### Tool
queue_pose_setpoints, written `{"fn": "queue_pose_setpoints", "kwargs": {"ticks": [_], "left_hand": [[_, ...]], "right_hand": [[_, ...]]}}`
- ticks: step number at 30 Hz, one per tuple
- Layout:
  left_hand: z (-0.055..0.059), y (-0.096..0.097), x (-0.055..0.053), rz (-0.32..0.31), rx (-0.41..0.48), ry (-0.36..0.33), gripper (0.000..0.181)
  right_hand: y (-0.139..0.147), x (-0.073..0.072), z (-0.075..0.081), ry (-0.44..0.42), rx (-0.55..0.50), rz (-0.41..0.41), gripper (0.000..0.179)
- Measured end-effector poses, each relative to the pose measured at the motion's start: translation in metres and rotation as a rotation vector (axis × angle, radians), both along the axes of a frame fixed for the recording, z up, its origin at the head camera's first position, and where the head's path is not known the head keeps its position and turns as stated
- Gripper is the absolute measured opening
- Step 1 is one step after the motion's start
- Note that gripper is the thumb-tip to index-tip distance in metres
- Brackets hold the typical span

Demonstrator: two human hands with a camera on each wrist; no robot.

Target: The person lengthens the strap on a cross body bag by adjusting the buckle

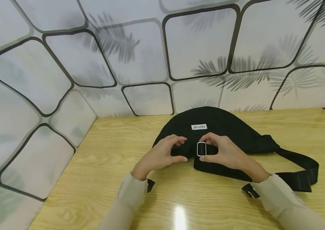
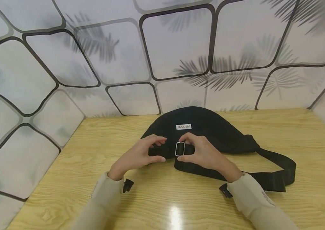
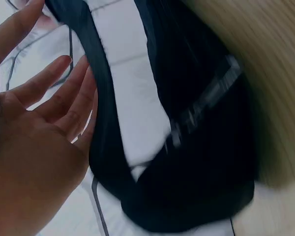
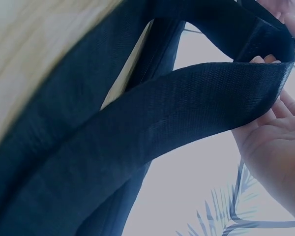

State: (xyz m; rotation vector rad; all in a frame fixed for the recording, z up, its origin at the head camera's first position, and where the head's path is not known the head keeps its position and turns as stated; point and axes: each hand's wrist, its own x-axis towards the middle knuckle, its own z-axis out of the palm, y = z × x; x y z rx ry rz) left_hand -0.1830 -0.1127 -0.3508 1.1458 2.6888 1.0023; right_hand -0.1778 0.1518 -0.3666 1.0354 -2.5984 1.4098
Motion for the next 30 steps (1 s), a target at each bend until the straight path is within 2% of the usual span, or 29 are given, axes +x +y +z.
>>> {"fn": "queue_pose_setpoints", "kwargs": {"ticks": [3, 10, 16, 21, 25, 30], "left_hand": [[-0.002, 0.014, -0.002, -0.026, -0.005, -0.010, 0.058], [-0.006, 0.034, -0.006, -0.030, 0.016, -0.082, 0.053], [-0.008, 0.041, -0.008, -0.034, 0.049, -0.100, 0.046], [-0.006, 0.039, -0.009, -0.050, 0.063, -0.119, 0.044], [-0.005, 0.036, -0.008, -0.054, 0.094, -0.098, 0.043], [-0.004, 0.034, -0.007, -0.014, 0.109, -0.093, 0.045]], "right_hand": [[0.000, 0.000, 0.000, -0.006, -0.012, 0.009, 0.043], [0.002, 0.001, 0.000, -0.023, -0.041, 0.049, 0.040], [0.002, -0.004, -0.002, -0.013, -0.053, 0.061, 0.040], [0.006, -0.005, 0.002, -0.058, -0.043, 0.076, 0.043], [0.015, -0.010, 0.001, -0.166, -0.069, 0.099, 0.039], [0.030, -0.018, -0.005, -0.393, -0.108, 0.053, 0.028]]}}
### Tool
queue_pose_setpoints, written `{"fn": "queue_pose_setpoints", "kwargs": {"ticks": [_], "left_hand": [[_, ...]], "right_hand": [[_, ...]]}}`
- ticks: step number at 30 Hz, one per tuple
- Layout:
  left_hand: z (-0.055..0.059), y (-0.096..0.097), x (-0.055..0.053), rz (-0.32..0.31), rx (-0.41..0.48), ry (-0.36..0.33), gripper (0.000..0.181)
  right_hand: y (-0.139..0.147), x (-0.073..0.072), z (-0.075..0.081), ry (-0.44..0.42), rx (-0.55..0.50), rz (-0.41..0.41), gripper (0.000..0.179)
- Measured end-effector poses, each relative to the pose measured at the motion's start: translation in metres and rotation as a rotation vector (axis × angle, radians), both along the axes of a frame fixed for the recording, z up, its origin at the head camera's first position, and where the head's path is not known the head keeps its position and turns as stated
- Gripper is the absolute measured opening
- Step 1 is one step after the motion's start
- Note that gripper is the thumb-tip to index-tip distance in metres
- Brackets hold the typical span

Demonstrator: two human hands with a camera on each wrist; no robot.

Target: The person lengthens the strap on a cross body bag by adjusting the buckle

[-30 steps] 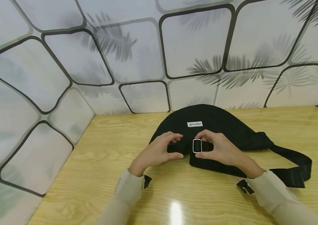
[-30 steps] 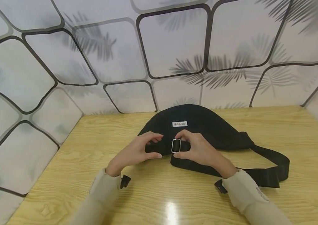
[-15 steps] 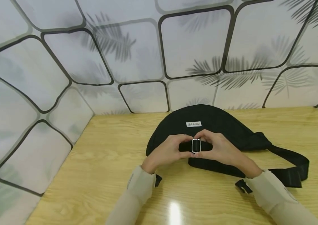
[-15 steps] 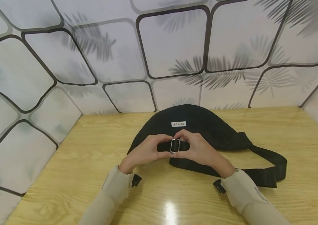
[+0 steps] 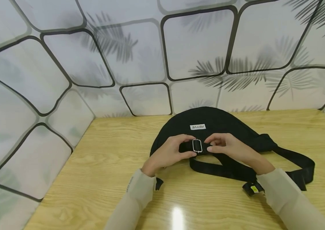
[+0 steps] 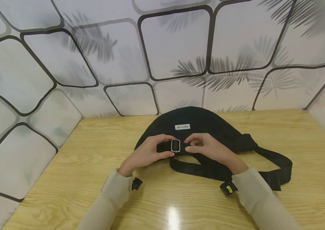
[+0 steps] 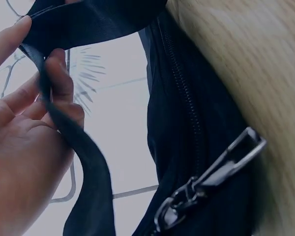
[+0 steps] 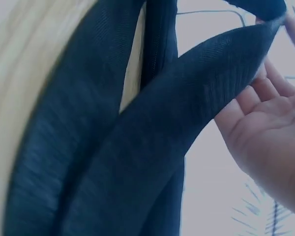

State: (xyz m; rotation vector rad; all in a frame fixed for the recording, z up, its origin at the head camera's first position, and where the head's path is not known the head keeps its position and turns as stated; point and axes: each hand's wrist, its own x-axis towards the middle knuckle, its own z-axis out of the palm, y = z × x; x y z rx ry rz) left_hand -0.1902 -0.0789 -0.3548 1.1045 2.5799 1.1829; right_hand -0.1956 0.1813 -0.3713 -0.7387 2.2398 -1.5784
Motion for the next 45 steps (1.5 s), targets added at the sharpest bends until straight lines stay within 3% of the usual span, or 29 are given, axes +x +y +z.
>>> {"fn": "queue_pose_setpoints", "kwargs": {"ticks": [3, 12, 18, 22, 30, 34, 41, 45], "left_hand": [[0.000, 0.000, 0.000, 0.008, 0.002, -0.004, 0.048], [-0.004, 0.002, 0.000, 0.011, 0.054, -0.028, 0.047], [-0.006, 0.001, 0.000, -0.005, 0.064, -0.036, 0.049], [-0.007, 0.001, 0.000, -0.021, 0.089, -0.053, 0.048], [-0.009, 0.007, 0.000, -0.085, 0.140, -0.073, 0.047], [-0.007, 0.006, 0.000, -0.102, 0.134, -0.045, 0.046], [-0.002, 0.000, -0.001, -0.090, 0.137, 0.005, 0.048], [0.000, -0.002, 0.000, -0.085, 0.144, -0.003, 0.048]], "right_hand": [[0.004, -0.003, -0.002, -0.075, -0.007, -0.016, 0.024], [-0.002, -0.002, -0.003, -0.171, -0.107, -0.008, 0.010], [-0.007, 0.002, -0.006, -0.189, -0.204, -0.003, 0.004], [-0.013, 0.004, -0.010, -0.187, -0.299, 0.023, 0.009], [-0.023, 0.009, -0.008, -0.298, -0.444, 0.041, 0.020], [-0.018, 0.006, -0.006, -0.275, -0.405, 0.088, 0.018], [0.002, -0.003, -0.004, -0.172, -0.143, 0.153, 0.012], [0.004, -0.006, -0.007, -0.164, -0.132, 0.163, 0.011]]}}
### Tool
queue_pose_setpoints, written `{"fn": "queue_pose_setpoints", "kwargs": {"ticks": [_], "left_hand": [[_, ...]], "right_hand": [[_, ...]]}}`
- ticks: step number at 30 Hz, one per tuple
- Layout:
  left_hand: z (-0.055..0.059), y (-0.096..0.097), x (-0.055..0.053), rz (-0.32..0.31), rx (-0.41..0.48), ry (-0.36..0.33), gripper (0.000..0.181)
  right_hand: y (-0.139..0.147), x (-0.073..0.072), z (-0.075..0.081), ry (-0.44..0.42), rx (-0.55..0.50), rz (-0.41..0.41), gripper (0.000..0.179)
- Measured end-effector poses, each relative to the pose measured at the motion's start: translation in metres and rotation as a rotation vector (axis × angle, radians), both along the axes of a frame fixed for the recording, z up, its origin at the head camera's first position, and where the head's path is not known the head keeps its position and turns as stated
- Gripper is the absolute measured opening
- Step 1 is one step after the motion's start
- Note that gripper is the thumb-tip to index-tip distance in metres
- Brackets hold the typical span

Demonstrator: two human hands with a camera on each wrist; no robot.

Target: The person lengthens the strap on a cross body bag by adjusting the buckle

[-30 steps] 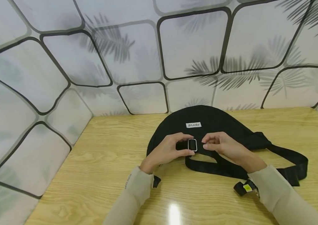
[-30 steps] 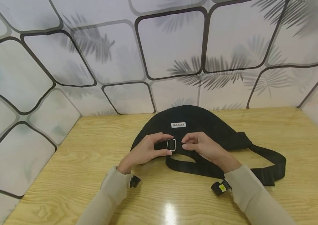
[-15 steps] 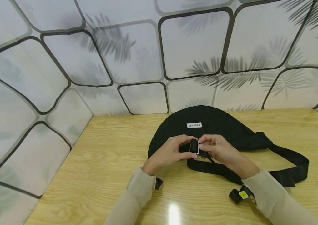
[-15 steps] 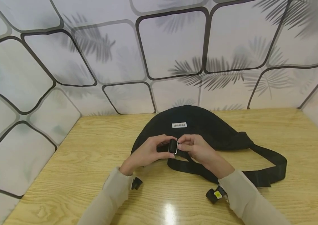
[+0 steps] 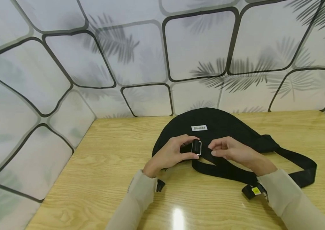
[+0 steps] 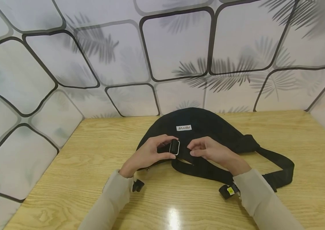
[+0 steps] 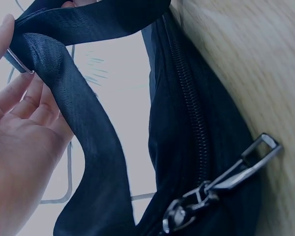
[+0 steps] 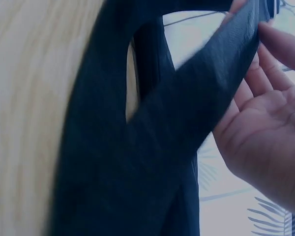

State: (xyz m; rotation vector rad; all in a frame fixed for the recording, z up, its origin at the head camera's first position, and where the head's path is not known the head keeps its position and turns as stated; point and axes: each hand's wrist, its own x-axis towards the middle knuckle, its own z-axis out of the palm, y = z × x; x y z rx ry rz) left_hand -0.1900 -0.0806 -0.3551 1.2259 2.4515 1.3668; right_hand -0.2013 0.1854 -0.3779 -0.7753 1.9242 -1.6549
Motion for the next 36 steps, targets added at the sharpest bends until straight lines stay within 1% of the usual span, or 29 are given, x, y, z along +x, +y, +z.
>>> {"fn": "queue_pose_setpoints", "kwargs": {"ticks": [5, 10, 15, 19, 22, 24, 27, 32, 34, 36], "left_hand": [[-0.001, 0.001, -0.001, -0.003, 0.009, -0.006, 0.048], [-0.002, 0.002, -0.002, -0.013, 0.013, -0.015, 0.048], [-0.004, 0.006, -0.001, -0.028, 0.011, -0.032, 0.048], [-0.005, 0.009, 0.000, -0.036, 0.005, -0.020, 0.048], [-0.005, 0.010, 0.001, -0.033, 0.005, -0.011, 0.048], [-0.004, 0.010, 0.002, -0.037, 0.008, -0.018, 0.048], [-0.004, 0.009, 0.002, -0.040, 0.002, -0.023, 0.047], [-0.001, 0.006, 0.001, -0.020, -0.002, -0.010, 0.047], [0.000, 0.005, 0.001, -0.010, 0.001, -0.008, 0.046], [0.001, 0.003, 0.001, -0.004, 0.002, -0.015, 0.047]], "right_hand": [[-0.003, 0.001, -0.005, -0.002, -0.032, -0.021, 0.005], [-0.009, 0.003, -0.006, 0.007, -0.109, -0.026, 0.012], [-0.017, 0.008, -0.004, 0.028, -0.168, -0.043, 0.012], [-0.020, 0.011, 0.000, 0.034, -0.184, -0.062, 0.015], [-0.020, 0.011, 0.001, 0.024, -0.183, -0.053, 0.016], [-0.018, 0.010, 0.001, 0.011, -0.161, -0.040, 0.013], [-0.013, 0.007, 0.002, -0.009, -0.082, -0.024, 0.008], [0.000, 0.002, 0.004, -0.031, 0.071, 0.021, 0.020], [0.004, 0.000, 0.004, -0.033, 0.100, 0.044, 0.021], [0.007, -0.002, 0.002, -0.036, 0.105, 0.065, 0.021]]}}
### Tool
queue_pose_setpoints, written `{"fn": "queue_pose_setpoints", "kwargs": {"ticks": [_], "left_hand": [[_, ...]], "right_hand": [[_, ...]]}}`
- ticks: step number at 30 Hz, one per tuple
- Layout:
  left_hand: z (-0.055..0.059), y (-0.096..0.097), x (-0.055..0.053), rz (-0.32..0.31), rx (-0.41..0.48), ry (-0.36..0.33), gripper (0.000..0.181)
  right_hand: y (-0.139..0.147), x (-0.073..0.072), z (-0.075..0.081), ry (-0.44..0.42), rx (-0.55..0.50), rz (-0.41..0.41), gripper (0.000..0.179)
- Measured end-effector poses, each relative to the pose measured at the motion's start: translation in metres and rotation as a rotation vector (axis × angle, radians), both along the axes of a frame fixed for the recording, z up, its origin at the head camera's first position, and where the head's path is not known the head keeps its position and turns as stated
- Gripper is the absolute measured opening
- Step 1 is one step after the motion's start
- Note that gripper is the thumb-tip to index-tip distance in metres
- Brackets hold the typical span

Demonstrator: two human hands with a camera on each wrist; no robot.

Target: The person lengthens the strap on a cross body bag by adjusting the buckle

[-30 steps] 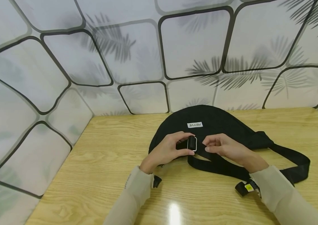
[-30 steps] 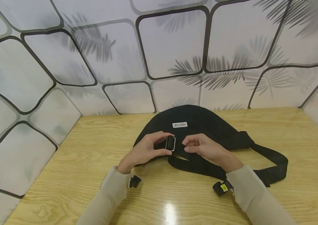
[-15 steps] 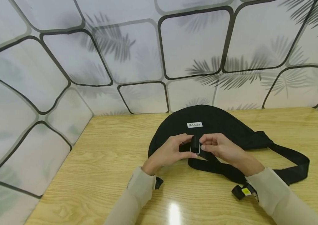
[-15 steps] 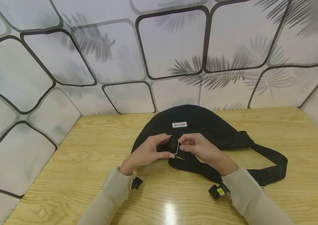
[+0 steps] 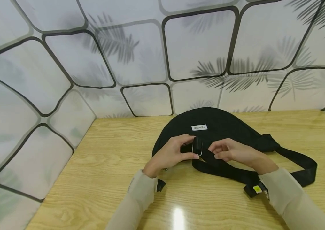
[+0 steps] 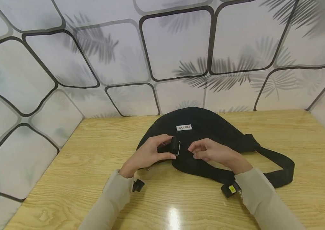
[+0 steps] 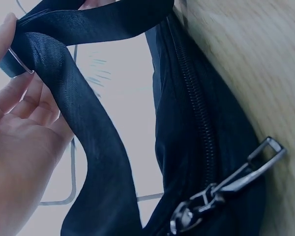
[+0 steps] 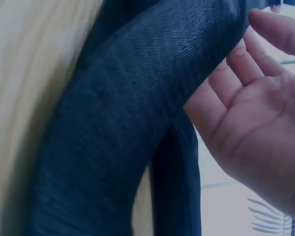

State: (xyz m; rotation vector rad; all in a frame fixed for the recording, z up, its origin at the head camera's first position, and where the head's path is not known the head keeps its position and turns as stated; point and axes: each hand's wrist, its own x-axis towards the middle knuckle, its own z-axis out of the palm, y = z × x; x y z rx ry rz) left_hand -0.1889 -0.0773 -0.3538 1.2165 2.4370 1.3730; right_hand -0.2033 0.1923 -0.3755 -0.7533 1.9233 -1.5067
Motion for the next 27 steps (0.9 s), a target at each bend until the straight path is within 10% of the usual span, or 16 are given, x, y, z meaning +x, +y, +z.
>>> {"fn": "queue_pose_setpoints", "kwargs": {"ticks": [9, 27], "left_hand": [[0.000, 0.001, 0.001, 0.002, 0.003, -0.024, 0.048], [-0.005, 0.009, 0.003, 0.023, -0.047, -0.078, 0.023]], "right_hand": [[-0.001, -0.003, -0.008, 0.029, -0.097, 0.061, 0.008], [-0.021, 0.011, 0.001, 0.012, -0.282, -0.077, 0.012]]}}
